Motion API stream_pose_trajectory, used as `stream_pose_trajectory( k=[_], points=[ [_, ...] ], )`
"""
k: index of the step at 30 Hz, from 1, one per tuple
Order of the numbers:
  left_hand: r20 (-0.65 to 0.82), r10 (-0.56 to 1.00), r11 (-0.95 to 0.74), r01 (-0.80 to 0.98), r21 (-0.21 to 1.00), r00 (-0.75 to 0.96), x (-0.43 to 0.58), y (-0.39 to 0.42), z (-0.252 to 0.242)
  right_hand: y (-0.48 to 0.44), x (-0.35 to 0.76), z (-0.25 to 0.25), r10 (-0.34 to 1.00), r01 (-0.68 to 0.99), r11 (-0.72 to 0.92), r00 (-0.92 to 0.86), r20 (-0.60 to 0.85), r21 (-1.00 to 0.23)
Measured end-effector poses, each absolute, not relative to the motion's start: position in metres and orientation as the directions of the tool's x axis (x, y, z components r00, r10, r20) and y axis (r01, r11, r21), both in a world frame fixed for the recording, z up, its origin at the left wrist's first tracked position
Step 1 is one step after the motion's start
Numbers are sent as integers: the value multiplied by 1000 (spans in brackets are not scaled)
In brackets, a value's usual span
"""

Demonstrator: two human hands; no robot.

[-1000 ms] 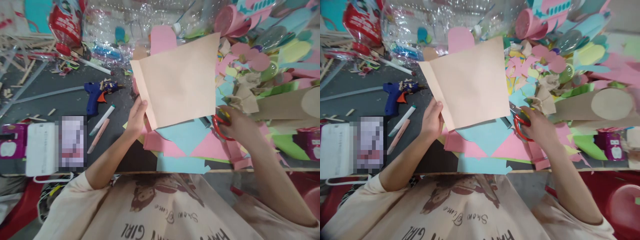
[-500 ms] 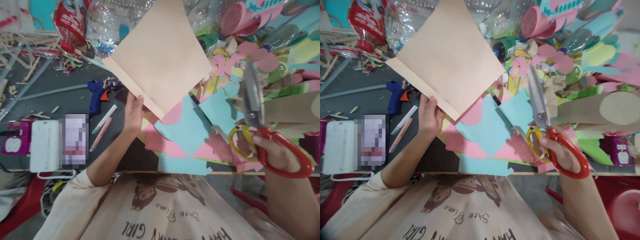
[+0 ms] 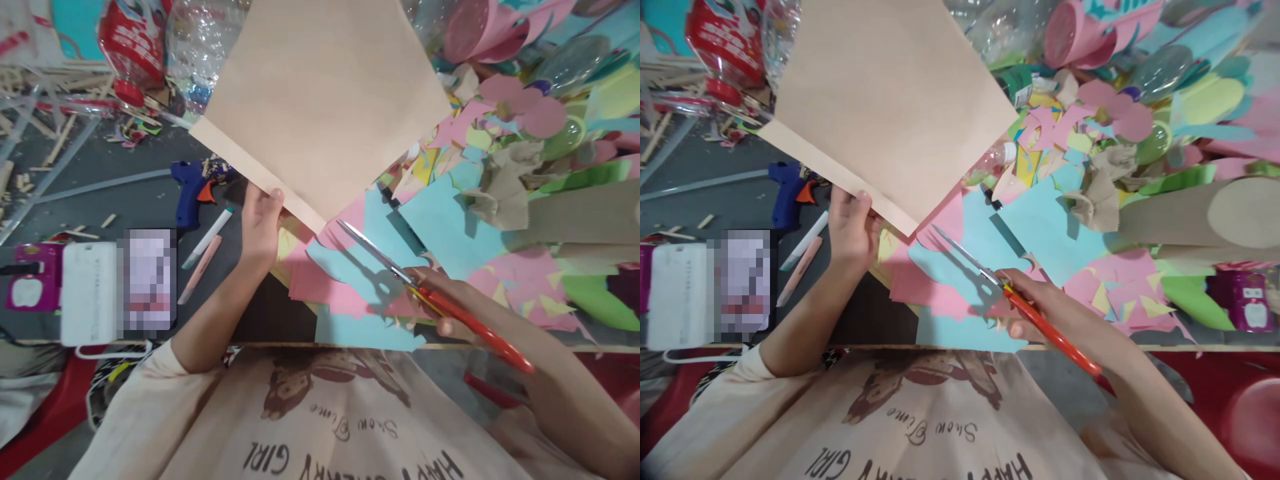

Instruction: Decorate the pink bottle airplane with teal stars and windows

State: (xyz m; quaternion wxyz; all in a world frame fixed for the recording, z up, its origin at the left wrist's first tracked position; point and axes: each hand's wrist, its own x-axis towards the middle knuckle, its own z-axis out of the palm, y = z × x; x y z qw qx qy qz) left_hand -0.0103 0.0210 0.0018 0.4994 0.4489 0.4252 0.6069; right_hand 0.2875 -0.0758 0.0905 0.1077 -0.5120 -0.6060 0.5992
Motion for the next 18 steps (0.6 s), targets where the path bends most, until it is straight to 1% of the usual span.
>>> stream_pose_trajectory(
  k=[3,6,10,14,16,18],
  points=[
    [106,988,-130,-223,966,-116,-10,22,1,-76,286,83,693,519,-238,-502,-518,-821],
    [97,987,-123,-221,967,-125,-10,21,2,-75,281,81,672,504,-253,-523,-525,-825],
    [85,992,-102,-214,971,-89,-9,19,7,-72,275,78,646,412,-306,-573,-505,-858],
    [77,995,-88,-219,972,-59,-8,17,9,-70,268,76,649,302,-335,-612,-451,-892],
    [87,995,-95,-220,971,-46,-8,17,7,-71,264,76,643,255,-367,-626,-442,-895],
    [97,995,-103,-212,972,-39,-9,17,5,-71,262,78,632,234,-414,-621,-463,-879]
  ],
)
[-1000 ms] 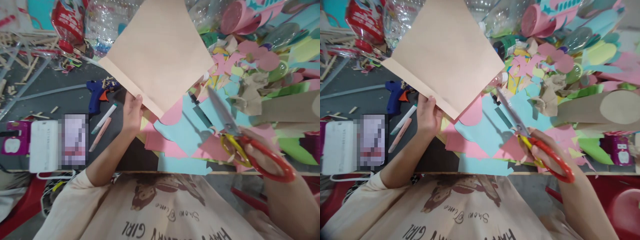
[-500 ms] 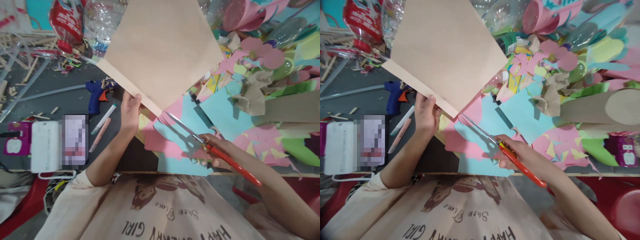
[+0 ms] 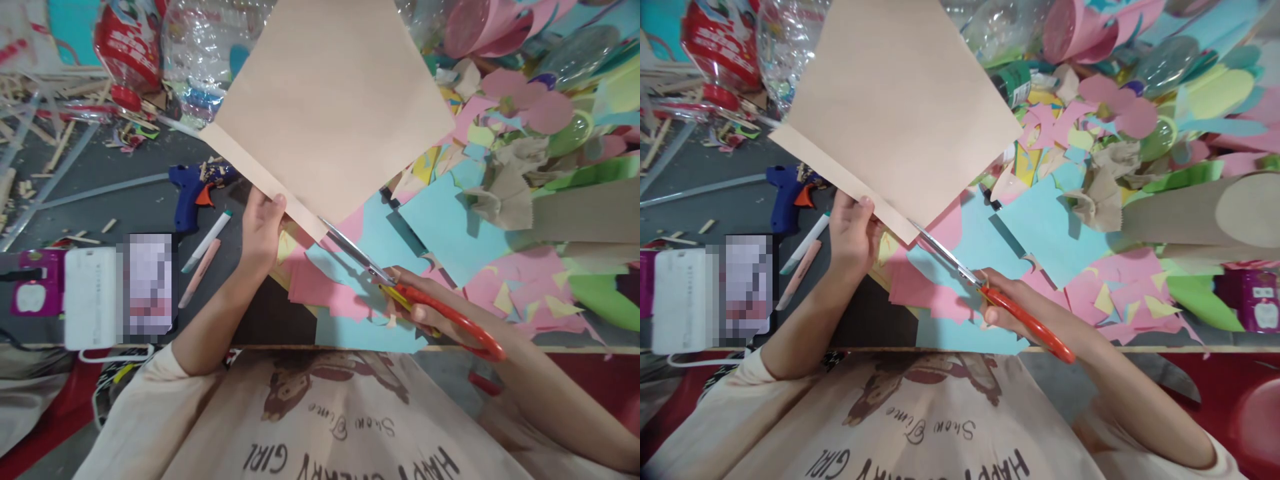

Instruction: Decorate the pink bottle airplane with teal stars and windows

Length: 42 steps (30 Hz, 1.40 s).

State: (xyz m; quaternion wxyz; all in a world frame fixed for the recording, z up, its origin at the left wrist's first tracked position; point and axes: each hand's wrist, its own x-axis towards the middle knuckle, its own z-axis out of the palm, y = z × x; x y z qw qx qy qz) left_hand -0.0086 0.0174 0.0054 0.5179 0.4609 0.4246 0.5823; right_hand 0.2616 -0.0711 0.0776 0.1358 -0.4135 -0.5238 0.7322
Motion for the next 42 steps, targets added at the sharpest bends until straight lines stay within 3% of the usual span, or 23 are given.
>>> stream_pose_trajectory(
  k=[10,28,38,42],
  points=[
    [96,995,-100,-179,979,-32,-8,16,4,-66,251,87,589,297,-515,-559,-584,-804],
    [97,995,-95,-208,974,-1,-6,16,6,-74,249,76,690,209,-353,-600,-405,-912],
    [91,996,-92,-242,966,-16,-7,17,5,-84,250,66,671,250,-450,-539,-509,-857],
    [85,996,-82,-249,965,2,-9,18,2,-86,248,66,729,176,-383,-545,-414,-907]
  ],
)
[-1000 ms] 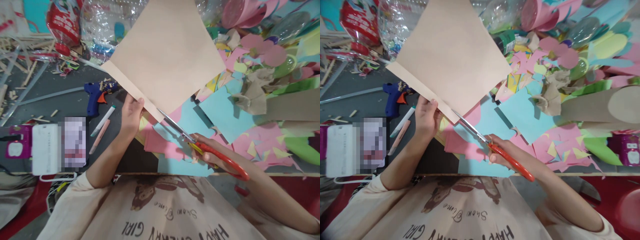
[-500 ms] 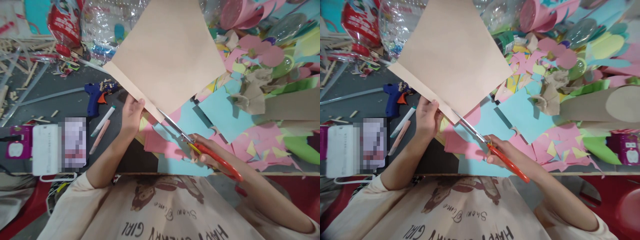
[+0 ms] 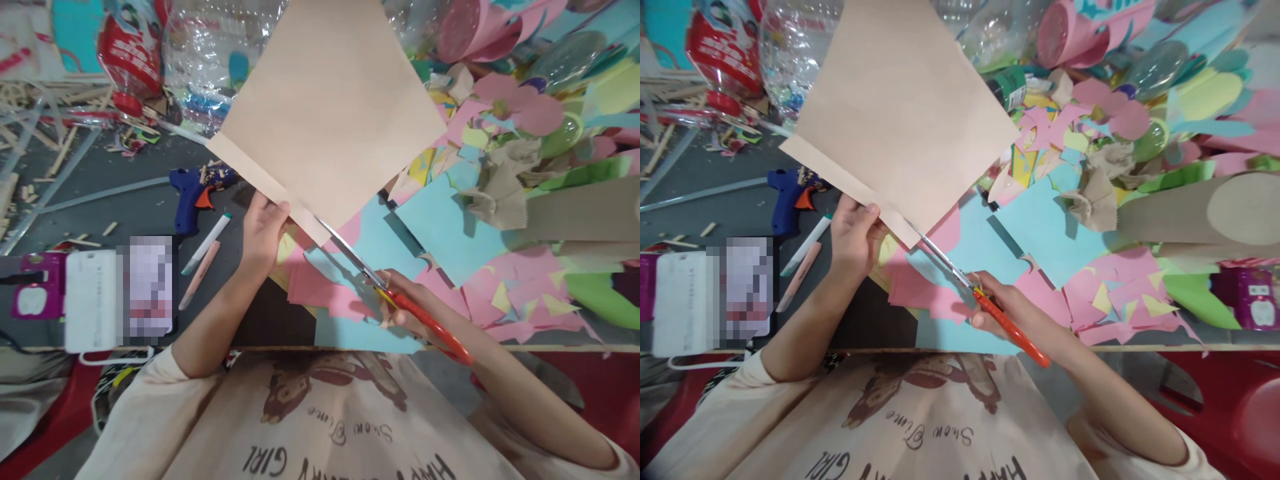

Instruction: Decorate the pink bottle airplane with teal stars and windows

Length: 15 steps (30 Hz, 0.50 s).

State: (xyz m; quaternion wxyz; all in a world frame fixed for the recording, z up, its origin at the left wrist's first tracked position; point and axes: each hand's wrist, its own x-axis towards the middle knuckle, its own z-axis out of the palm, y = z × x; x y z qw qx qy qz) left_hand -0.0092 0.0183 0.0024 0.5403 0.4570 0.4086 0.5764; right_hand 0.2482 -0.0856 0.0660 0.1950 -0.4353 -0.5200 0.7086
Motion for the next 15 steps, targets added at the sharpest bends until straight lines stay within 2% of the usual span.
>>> stream_pose_trajectory(
  k=[2,6,15],
  points=[
    [97,995,-88,-248,965,22,-10,18,3,-85,248,68,734,159,-352,-565,-377,-922],
    [106,993,-92,-229,969,51,-8,15,5,-82,249,74,686,212,-339,-611,-395,-917],
    [53,993,-30,-206,978,105,-4,6,9,-74,242,90,627,155,-422,-662,-411,-893]
  ],
)
